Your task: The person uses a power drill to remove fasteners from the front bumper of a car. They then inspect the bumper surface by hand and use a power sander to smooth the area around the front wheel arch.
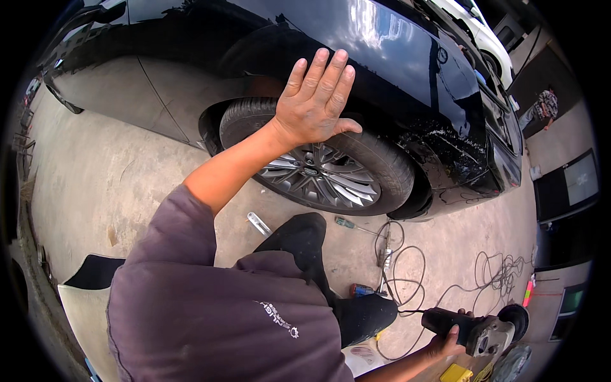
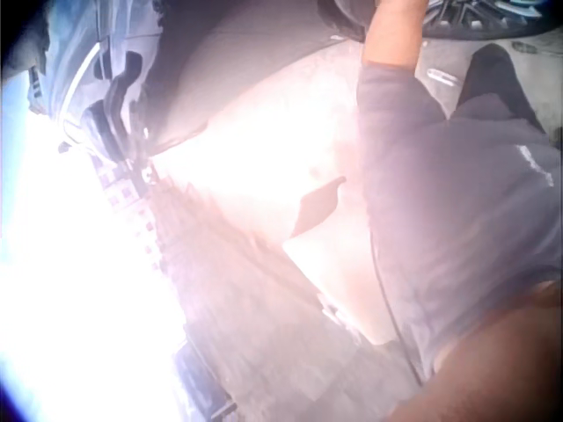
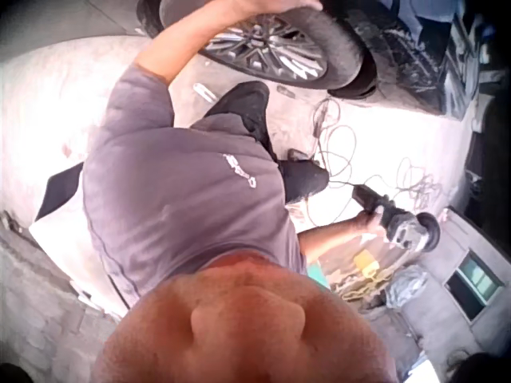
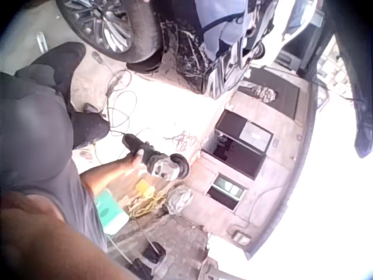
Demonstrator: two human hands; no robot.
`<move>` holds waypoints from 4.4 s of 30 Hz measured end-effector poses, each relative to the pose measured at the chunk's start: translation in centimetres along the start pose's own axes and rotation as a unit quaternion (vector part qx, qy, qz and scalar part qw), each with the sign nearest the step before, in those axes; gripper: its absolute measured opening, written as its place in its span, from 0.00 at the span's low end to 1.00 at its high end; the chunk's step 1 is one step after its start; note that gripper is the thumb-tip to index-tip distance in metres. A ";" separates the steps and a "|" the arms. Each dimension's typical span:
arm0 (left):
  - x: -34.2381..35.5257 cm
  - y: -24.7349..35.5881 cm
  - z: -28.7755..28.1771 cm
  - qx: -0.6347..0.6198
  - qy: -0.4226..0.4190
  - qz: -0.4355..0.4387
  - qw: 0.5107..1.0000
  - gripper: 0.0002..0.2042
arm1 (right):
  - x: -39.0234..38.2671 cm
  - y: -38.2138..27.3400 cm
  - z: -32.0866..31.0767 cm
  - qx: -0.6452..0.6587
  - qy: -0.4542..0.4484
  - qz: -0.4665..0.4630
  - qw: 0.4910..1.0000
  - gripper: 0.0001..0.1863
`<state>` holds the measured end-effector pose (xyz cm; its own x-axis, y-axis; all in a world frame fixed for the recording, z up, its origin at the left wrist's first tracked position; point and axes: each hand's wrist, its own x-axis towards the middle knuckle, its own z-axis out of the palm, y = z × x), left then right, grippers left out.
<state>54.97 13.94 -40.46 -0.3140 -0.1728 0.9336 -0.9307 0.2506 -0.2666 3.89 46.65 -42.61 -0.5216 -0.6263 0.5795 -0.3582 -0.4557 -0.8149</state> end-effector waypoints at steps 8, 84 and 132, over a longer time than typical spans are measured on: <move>-7.6 -3.2 0.4 0.084 0.008 -0.169 0.982 0.54 | -3.4 -1.1 -0.9 0.148 0.036 0.070 0.986 0.50; -11.9 17.1 -4.9 -0.627 -0.316 -0.216 0.679 0.25 | -5.7 0.4 34.8 -0.054 -0.127 0.054 0.989 0.31; -10.7 19.4 -3.0 -0.631 -0.341 -0.283 0.637 0.38 | -4.5 7.7 32.3 0.160 -0.083 0.091 0.979 0.32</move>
<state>40.82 23.52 -54.85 -0.4049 -0.8409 0.3591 -0.1743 0.4565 0.8725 28.47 25.53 -51.11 -0.4111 -0.7979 0.4408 0.0044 -0.4853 -0.8744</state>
